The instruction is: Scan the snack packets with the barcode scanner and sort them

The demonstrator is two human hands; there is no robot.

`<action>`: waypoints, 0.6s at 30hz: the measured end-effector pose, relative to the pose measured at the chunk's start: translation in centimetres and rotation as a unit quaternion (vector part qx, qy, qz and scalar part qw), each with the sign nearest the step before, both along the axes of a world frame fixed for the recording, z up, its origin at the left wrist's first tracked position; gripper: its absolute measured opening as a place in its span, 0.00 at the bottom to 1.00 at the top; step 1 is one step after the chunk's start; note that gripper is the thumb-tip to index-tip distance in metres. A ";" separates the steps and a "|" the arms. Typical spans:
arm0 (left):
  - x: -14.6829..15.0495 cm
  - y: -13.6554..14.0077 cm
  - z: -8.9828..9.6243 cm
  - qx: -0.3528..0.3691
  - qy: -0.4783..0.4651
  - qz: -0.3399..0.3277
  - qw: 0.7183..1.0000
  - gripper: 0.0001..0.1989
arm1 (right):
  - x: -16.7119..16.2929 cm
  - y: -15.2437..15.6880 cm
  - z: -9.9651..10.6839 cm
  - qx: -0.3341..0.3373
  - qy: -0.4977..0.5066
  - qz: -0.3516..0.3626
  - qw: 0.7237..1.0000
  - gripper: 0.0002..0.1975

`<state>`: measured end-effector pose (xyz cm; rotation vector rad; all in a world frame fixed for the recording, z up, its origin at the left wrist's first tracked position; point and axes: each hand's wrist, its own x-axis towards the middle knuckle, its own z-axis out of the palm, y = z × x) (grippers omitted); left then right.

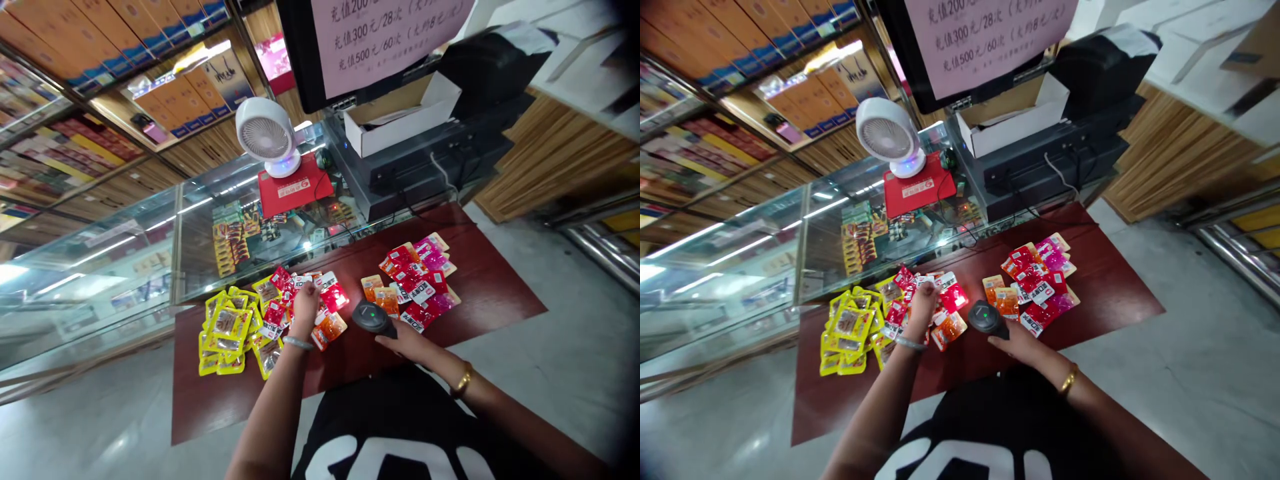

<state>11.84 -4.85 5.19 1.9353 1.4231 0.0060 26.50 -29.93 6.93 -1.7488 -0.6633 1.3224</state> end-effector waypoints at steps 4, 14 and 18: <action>-1.6 1.1 1.5 0.225 0.082 0.000 0.971 0.16 | -0.5 -0.4 0.0 -0.007 0.002 -0.009 1.000 0.24; 11.4 -4.7 -4.7 -0.062 -0.018 -0.175 0.983 0.12 | 0.7 -3.5 -1.4 -0.044 -0.005 -0.073 0.996 0.25; 12.2 -4.3 -5.7 -0.088 0.000 -0.174 0.981 0.10 | 1.0 -3.6 -1.3 -0.044 -0.018 -0.096 0.994 0.26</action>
